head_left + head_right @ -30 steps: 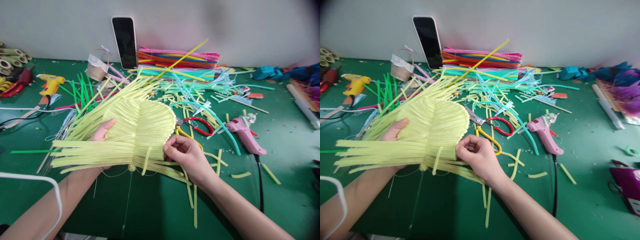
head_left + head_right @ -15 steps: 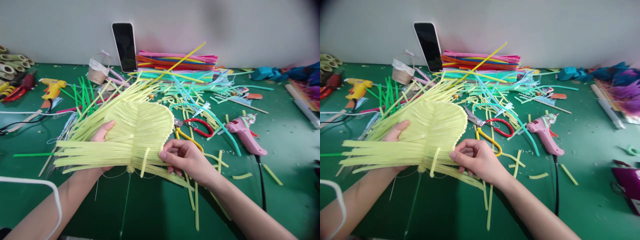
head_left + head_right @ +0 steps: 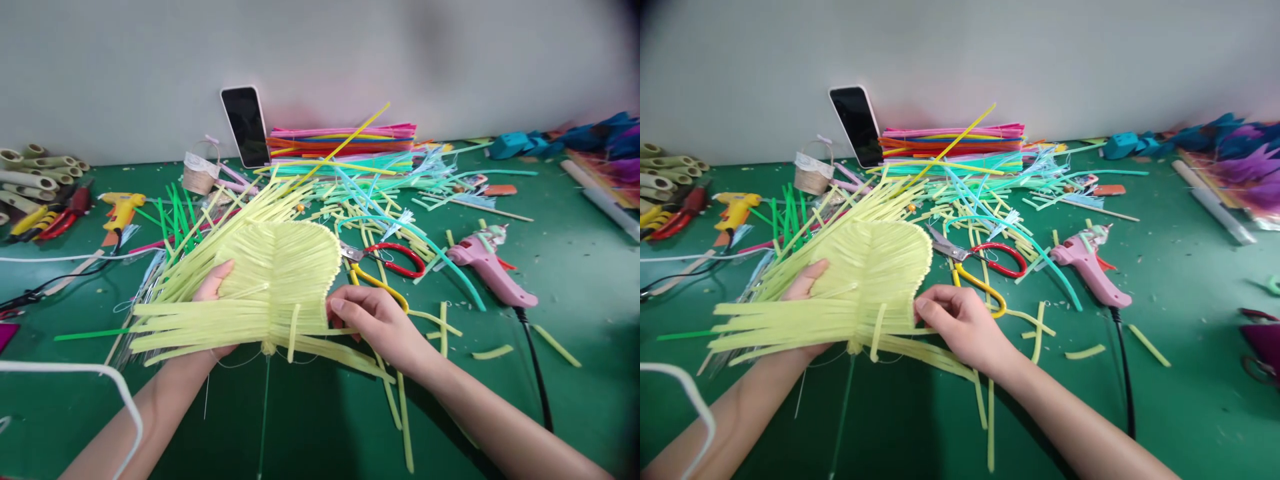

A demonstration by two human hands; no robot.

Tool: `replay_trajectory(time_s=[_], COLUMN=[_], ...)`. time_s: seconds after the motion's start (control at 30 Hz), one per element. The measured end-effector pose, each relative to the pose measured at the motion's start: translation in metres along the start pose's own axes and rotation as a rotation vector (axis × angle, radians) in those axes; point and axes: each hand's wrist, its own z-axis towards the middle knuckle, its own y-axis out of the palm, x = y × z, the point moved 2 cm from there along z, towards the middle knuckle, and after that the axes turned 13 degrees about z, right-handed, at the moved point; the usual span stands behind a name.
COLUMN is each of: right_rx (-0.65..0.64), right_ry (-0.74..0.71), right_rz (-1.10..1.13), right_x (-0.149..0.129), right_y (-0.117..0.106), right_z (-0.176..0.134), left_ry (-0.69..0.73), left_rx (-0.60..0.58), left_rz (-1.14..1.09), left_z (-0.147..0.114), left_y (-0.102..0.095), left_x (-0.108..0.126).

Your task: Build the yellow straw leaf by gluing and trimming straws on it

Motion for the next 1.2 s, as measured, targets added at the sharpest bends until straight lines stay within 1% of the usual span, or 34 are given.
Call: replay_trajectory(time_s=[0.07, 0.2, 0.27, 0.33, 0.4, 0.47, 0.53, 0.63, 0.73, 0.83, 0.93, 1.0, 1.07, 1.2], right_rx=[-0.015, -0.039, -0.016, 0.031, 0.085, 0.123, 0.16, 0.222, 0.241, 0.233, 0.22, 0.21, 0.178, 0.091], right_ry=[-0.007, -0.045, -0.066, -0.087, -0.103, -0.089, -0.063, -0.038, -0.015, -0.035, -0.076, -0.093, -0.106, -0.118], right_rz=[-0.038, -0.13, -0.139, -0.129, -0.079, 0.022, 0.135, 0.265, 0.351, 0.352, 0.284, 0.232, 0.182, 0.077], right_x=[0.001, 0.003, 0.002, 0.001, 0.001, 0.001, 0.001, 0.001, 0.001, 0.002, 0.005, 0.006, 0.007, 0.009], right_y=[0.001, 0.003, 0.003, 0.002, 0.001, -0.001, -0.002, -0.003, -0.004, -0.005, -0.006, -0.006, -0.005, 0.0], right_z=[0.0, 0.0, 0.0, 0.001, 0.001, 0.002, 0.002, 0.001, 0.001, 0.0, -0.001, -0.002, -0.002, -0.002], left_ry=[0.011, -0.008, -0.016, 0.017, 0.056, 0.009, 0.006, 0.053, 0.024, 0.011, 0.083, 0.131, 0.154, 0.15], left_rx=[-0.003, 0.044, 0.051, 0.027, -0.024, -0.115, -0.215, -0.31, -0.355, -0.415, -0.507, -0.544, -0.511, -0.317], left_rz=[0.011, -0.012, -0.03, -0.039, -0.039, -0.037, -0.053, -0.082, -0.081, -0.038, 0.089, 0.189, 0.266, 0.411], left_z=[0.0, 0.0, 0.0, 0.001, 0.002, 0.003, 0.003, 0.0, -0.005, -0.009, -0.012, -0.011, -0.008, 0.0], left_y=[0.0, 0.001, 0.001, 0.0, -0.003, -0.006, -0.005, 0.002, 0.011, 0.017, 0.018, 0.017, 0.014, 0.01], left_x=[0.0, -0.001, -0.001, 0.0, 0.001, 0.0, 0.001, 0.002, 0.0, -0.004, -0.008, -0.011, -0.014, -0.02])
